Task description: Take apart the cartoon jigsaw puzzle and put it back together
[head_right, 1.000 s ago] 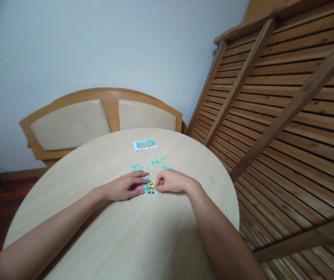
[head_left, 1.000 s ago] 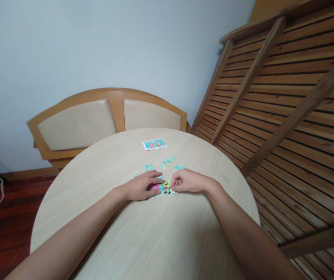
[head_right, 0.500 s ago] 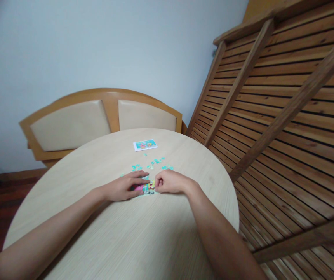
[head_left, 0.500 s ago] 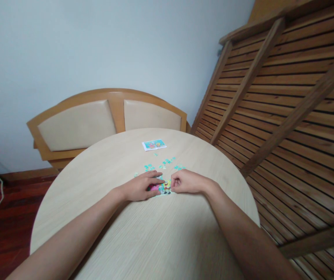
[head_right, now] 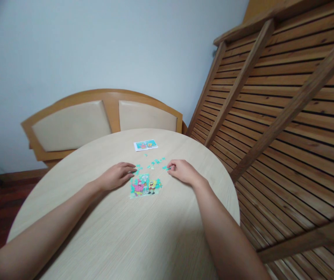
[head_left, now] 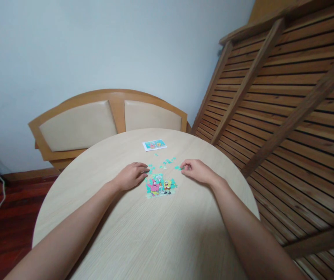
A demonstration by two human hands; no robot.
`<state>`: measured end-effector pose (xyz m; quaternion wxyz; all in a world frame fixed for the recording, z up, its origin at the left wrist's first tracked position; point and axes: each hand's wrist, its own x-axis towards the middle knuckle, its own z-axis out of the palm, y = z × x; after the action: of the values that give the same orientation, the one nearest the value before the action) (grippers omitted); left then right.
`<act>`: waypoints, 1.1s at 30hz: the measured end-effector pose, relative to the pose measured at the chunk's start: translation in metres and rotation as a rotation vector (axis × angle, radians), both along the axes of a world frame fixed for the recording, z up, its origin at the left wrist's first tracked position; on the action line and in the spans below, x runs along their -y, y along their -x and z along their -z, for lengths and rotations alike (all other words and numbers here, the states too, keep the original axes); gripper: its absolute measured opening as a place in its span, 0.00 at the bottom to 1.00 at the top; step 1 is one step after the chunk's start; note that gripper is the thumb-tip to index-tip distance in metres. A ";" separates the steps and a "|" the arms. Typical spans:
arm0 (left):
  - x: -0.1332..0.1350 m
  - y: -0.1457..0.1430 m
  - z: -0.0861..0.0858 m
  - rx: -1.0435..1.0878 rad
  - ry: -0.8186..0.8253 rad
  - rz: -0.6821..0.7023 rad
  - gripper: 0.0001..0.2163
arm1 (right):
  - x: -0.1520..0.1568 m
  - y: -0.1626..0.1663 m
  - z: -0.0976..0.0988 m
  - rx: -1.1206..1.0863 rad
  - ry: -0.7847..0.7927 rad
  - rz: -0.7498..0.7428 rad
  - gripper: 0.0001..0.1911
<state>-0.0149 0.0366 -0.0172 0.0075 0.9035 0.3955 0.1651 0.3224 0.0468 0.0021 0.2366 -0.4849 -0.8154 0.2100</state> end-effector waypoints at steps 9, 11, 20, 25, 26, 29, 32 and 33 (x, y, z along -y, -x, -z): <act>-0.005 0.021 -0.010 -0.013 0.027 -0.108 0.17 | -0.013 -0.027 0.005 0.142 -0.059 0.262 0.11; -0.007 0.029 -0.007 -0.017 0.049 -0.075 0.22 | -0.016 -0.033 0.009 0.156 -0.036 0.314 0.11; -0.019 0.067 -0.002 0.010 0.227 -0.197 0.33 | -0.021 -0.039 0.016 0.076 0.052 0.301 0.12; -0.023 0.073 0.002 0.031 0.202 -0.256 0.34 | -0.021 -0.033 0.020 0.003 0.080 0.243 0.19; -0.024 0.072 0.004 0.038 0.192 -0.261 0.34 | -0.021 -0.032 0.021 0.003 0.074 0.231 0.20; -0.024 0.062 0.007 0.058 0.153 -0.280 0.32 | -0.020 -0.027 0.022 0.010 0.040 0.198 0.18; -0.023 0.052 0.006 0.046 0.121 -0.296 0.31 | -0.017 -0.022 0.020 0.023 0.031 0.169 0.14; -0.022 0.050 0.006 0.038 0.111 -0.302 0.31 | -0.016 -0.020 0.019 0.028 0.036 0.164 0.14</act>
<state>-0.0648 0.0586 -0.0228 0.0401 0.8287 0.5350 0.1593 0.3424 0.0628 -0.0168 0.2327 -0.5570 -0.7724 0.1977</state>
